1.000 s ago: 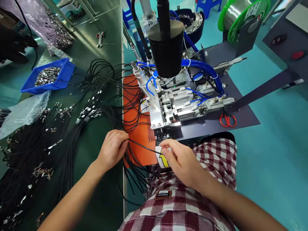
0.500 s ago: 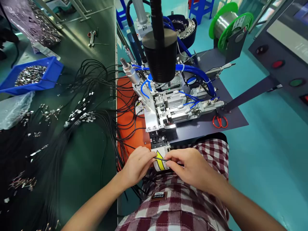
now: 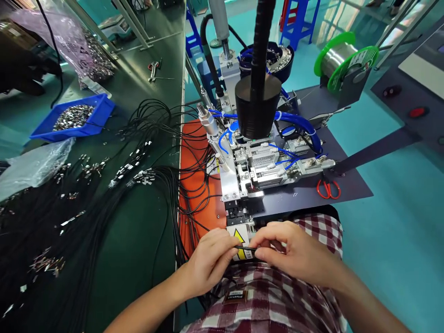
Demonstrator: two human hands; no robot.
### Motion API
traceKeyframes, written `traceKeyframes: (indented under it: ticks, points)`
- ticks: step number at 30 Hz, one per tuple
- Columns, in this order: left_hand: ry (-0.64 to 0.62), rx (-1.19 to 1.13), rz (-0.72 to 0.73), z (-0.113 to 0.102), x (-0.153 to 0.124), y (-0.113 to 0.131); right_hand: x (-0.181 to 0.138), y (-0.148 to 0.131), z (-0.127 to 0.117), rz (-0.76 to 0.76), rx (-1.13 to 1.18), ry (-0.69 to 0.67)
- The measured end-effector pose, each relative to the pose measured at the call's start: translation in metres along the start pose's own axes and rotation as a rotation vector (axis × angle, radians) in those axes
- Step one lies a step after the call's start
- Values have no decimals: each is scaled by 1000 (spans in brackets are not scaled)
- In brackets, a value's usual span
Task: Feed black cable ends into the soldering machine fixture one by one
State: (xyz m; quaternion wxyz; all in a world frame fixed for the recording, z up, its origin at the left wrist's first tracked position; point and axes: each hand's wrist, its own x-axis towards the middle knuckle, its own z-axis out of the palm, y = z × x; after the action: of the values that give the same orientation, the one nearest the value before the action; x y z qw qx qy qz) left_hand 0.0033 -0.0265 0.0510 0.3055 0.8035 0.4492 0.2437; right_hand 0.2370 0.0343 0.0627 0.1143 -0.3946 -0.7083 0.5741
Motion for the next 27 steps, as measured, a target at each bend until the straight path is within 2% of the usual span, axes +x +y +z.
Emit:
traceKeyframes:
  ticks: [3,5,7,9,12,15,19,22,27]
  points:
    - [31,66,-141,-7,-9,0,6,-4,4,-31,-151,145]
    - [1,79,-246,-7,-12,2,12,-6,13,-54,-232,184]
    - [-57,2,-327,-4,-9,7,17,-8,24,-64,-318,185]
    - [-100,-170,-382,1,-4,12,21,-8,33,-99,-355,178]
    - [-83,-400,-442,7,2,13,22,-5,33,-72,-178,212]
    - [-36,-435,-486,10,1,9,19,0,24,-19,25,199]
    - [-51,-475,-510,10,3,9,19,2,25,-67,21,231]
    - [-41,-649,-510,11,11,10,21,3,29,-112,15,247]
    - [30,-837,-582,15,20,4,22,10,24,8,287,254]
